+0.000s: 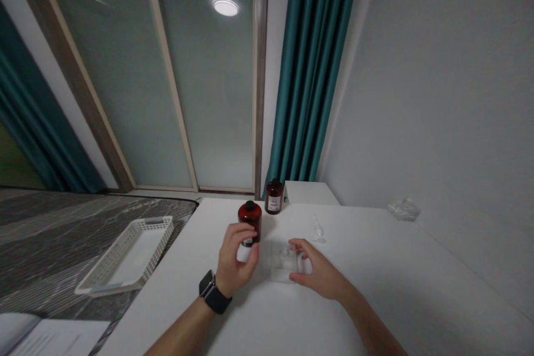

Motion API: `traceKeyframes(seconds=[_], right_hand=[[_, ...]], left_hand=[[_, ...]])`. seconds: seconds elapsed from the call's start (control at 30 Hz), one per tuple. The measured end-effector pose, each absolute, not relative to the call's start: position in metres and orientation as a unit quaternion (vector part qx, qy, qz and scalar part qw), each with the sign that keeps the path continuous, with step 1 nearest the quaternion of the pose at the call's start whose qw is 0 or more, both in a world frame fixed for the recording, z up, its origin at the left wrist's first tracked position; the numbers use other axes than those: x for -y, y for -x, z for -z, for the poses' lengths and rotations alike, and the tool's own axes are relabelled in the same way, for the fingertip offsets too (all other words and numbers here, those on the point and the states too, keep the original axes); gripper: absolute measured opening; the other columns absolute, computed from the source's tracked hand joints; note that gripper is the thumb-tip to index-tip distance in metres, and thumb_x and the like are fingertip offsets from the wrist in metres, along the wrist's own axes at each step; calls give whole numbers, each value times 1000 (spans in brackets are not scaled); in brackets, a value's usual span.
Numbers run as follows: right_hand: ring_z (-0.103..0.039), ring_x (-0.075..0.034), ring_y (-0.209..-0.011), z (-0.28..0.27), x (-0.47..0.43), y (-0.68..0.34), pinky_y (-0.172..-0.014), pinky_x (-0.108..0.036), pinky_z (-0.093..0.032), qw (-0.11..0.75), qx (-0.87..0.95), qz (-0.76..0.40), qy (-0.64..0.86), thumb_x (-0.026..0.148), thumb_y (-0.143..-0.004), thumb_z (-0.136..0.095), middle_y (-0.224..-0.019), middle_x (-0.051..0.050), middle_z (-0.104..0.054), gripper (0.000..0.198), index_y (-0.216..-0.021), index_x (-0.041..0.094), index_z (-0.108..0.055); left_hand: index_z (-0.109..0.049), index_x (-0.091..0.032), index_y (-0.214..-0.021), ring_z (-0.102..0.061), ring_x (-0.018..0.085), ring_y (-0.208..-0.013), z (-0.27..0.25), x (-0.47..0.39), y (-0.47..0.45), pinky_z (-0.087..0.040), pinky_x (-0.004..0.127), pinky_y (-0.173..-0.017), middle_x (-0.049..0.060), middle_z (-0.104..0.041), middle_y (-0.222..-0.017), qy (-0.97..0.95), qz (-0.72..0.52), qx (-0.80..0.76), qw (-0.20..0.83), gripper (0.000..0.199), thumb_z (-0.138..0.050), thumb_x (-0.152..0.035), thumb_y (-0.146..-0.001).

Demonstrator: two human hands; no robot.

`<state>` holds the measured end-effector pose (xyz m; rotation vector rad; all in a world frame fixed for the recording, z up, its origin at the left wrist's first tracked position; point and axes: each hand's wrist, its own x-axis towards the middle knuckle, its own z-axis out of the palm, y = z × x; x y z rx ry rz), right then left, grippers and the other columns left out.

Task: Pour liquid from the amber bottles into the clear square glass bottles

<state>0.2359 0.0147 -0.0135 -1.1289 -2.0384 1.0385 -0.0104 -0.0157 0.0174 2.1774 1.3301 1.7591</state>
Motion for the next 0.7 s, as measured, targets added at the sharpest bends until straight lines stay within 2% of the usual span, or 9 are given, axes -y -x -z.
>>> traceKeyframes(seconds=[0.07, 0.13, 0.27, 0.37, 0.43, 0.57, 0.7], right_hand=[[-57, -26, -115, 19, -17, -236, -100, -45, -44, 304, 758, -373, 440, 20, -72, -72, -123, -8, -60, 61, -129, 23, -49], [-58, -26, -115, 25, -19, -235, -101, -45, -45, 317, 752, -356, 455, 22, -74, -72, -122, -8, -60, 61, -130, 23, -48], [-58, -26, -115, 31, -19, -232, -101, -44, -46, 337, 747, -339, 462, 25, -76, -71, -123, -9, -59, 69, -138, 24, -42], [-58, -26, -114, 31, -19, -230, -100, -44, -47, 339, 752, -332, 458, 25, -77, -69, -125, -9, -57, 67, -138, 25, -43], [-58, -26, -113, 31, -19, -229, -99, -44, -48, 338, 753, -331, 457, 26, -77, -69, -125, -9, -57, 65, -137, 25, -44], [-58, -25, -112, 32, -19, -227, -101, -44, -47, 337, 759, -315, 460, 27, -79, -66, -124, -9, -56, 61, -136, 24, -45], [-58, -26, -109, 36, -23, -226, -103, -46, -45, 355, 760, -268, 474, 29, -82, -64, -120, -9, -57, 62, -139, 24, -42]], left_hand=[[-50, -24, -105, -55, 29, -108, -17, 10, 16, -47, 48, -96, 10, -55, -110, -626, -604, -493, -18, 20, -56, -26, -86], [-44, -23, -115, -50, 30, -117, -14, 0, 20, -46, 48, -98, 12, -49, -121, -576, -623, -528, -20, 35, -58, -31, -84], [-33, -19, -133, -46, 32, -122, 1, -22, 23, -43, 51, -102, 14, -42, -131, -586, -574, -571, 47, 67, -67, -36, -78], [-28, -15, -138, -47, 33, -123, 16, -36, 19, -40, 51, -105, 17, -41, -133, -579, -558, -588, 87, 80, -72, -37, -74], [-28, -15, -138, -49, 31, -122, 22, -42, 15, -39, 49, -106, 16, -46, -131, -567, -561, -591, 123, 78, -71, -34, -75], [-41, -14, -127, -55, 29, -117, 21, -42, 16, -41, 46, -103, 14, -56, -124, -577, -551, -578, 172, 60, -69, -29, -77], [-43, -15, -126, -61, 27, -107, 5, -31, 28, -46, 44, -95, 12, -62, -119, -635, -495, -531, 263, 60, -71, -25, -74]])
